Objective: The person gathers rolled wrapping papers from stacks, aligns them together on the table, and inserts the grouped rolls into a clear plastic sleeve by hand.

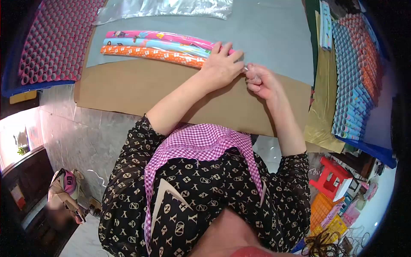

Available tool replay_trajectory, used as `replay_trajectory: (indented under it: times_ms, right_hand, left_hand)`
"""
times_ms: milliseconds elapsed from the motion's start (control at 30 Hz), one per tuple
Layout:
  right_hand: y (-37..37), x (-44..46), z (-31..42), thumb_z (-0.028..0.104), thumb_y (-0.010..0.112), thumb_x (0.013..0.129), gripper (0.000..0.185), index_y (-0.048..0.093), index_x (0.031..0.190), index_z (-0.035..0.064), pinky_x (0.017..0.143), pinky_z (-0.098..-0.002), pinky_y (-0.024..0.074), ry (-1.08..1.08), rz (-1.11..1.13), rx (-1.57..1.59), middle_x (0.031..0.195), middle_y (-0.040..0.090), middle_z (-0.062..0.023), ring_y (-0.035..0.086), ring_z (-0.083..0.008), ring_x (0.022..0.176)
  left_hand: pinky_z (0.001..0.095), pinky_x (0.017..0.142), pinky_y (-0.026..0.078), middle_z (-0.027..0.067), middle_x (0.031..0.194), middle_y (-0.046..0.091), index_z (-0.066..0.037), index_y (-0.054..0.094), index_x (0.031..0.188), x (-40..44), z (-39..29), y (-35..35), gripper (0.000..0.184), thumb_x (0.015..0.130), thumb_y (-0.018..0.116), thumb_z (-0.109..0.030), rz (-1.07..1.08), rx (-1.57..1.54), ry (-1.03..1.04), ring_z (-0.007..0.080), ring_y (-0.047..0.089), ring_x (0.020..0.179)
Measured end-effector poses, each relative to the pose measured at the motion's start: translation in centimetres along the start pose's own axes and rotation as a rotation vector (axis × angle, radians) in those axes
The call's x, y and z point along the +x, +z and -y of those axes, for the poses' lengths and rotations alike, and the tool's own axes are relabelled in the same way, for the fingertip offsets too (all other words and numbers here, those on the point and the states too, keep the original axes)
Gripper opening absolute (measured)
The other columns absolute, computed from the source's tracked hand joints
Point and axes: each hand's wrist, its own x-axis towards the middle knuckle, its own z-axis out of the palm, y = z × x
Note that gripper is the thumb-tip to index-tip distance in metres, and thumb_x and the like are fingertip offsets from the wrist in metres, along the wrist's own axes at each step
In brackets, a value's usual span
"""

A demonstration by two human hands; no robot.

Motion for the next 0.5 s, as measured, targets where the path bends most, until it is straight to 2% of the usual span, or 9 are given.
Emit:
replay_trajectory:
  times_ms: [67,133,167,233,367,433,467,500]
  right_hand:
    - [0.0,-0.4,-0.4,0.004,0.059,0.088,0.015,0.056,0.103,0.0047,0.041,-0.0221,0.0336,-0.038,0.02,-0.098,0.077,0.056,-0.0001,0.044,-0.008,0.049]
    - [1.0,-1.4,-1.2,0.008,0.06,0.091,0.019,0.059,0.109,0.0028,0.055,-0.0257,0.0476,-0.767,-0.295,-1.022,0.09,0.064,-0.0055,0.057,-0.015,0.063]
    - [1.6,-2.2,-1.2,0.008,0.06,0.091,0.019,0.059,0.109,0.0028,0.055,-0.0257,0.0476,-0.767,-0.288,-1.024,0.09,0.064,-0.0055,0.057,-0.015,0.063]
    - [3.3,-4.0,-0.9,0.012,0.059,0.093,0.023,0.06,0.113,0.0032,0.075,-0.0323,0.0518,-1.152,-0.42,-1.586,0.102,0.067,-0.0107,0.064,-0.0244,0.084]
    - [4.3,-3.7,-2.0,0.015,0.06,0.093,0.02,0.063,0.109,0.0047,0.079,-0.0378,0.0508,-1.231,-0.344,-1.744,0.106,0.065,-0.0152,0.063,-0.0308,0.09]
    - [3.2,-2.5,-2.0,0.016,0.06,0.093,0.017,0.063,0.102,0.0031,0.079,-0.0427,0.0503,-0.926,-0.319,-1.669,0.103,0.065,-0.0149,0.063,-0.0365,0.09]
    - [2.8,-2.1,-2.1,0.016,0.06,0.093,0.017,0.063,0.102,0.0031,0.079,-0.0427,0.0503,-0.928,-0.314,-1.67,0.103,0.065,-0.0149,0.063,-0.0365,0.09]
    - [2.8,-1.8,-2.2,0.016,0.059,0.093,0.015,0.063,0.096,0.002,0.071,-0.0403,0.05,-0.948,-0.324,-1.617,0.093,0.065,-0.0129,0.063,-0.0323,0.081]
  left_hand:
    - [0.0546,0.1,0.036,0.0057,0.12,0.057,-0.011,0.066,0.098,0.0,-0.1,0.0,0.022,0.083,0.065,-0.028,0.049,0.014,-0.016,0.0353,0.05,0.116]
    - [0.0556,0.101,0.036,0.0055,0.119,0.057,-0.01,0.068,0.095,0.1,-0.2,0.1,0.021,0.082,0.065,-0.027,0.012,0.015,-0.038,0.0362,0.05,0.116]
    - [0.0556,0.101,0.036,0.0055,0.119,0.057,-0.01,0.068,0.095,0.2,-0.2,0.2,0.021,0.082,0.065,-0.027,0.011,0.019,-0.044,0.0362,0.05,0.116]
    - [0.055,0.097,0.036,0.0076,0.11,0.058,-0.011,0.07,0.083,0.3,-0.2,0.2,0.019,0.082,0.062,-0.027,-0.01,0.015,-0.03,0.0384,0.052,0.11]
    - [0.0558,0.098,0.036,0.0081,0.108,0.058,-0.01,0.07,0.083,0.3,-0.2,0.0,0.019,0.082,0.061,-0.027,-0.053,-0.02,-0.032,0.0388,0.052,0.11]
    - [0.0576,0.102,0.035,0.0063,0.118,0.057,-0.01,0.07,0.093,0.1,-0.2,0.0,0.022,0.081,0.064,-0.027,0.061,0.034,-0.043,0.0376,0.05,0.117]
    - [0.0576,0.102,0.035,0.0063,0.118,0.057,-0.01,0.07,0.093,0.1,-0.1,0.0,0.022,0.081,0.064,-0.027,0.06,0.037,-0.047,0.0376,0.05,0.117]
    - [0.0577,0.103,0.035,0.0064,0.118,0.057,-0.011,0.069,0.097,0.0,0.0,-0.1,0.023,0.081,0.064,-0.027,0.083,0.069,-0.037,0.0369,0.05,0.117]
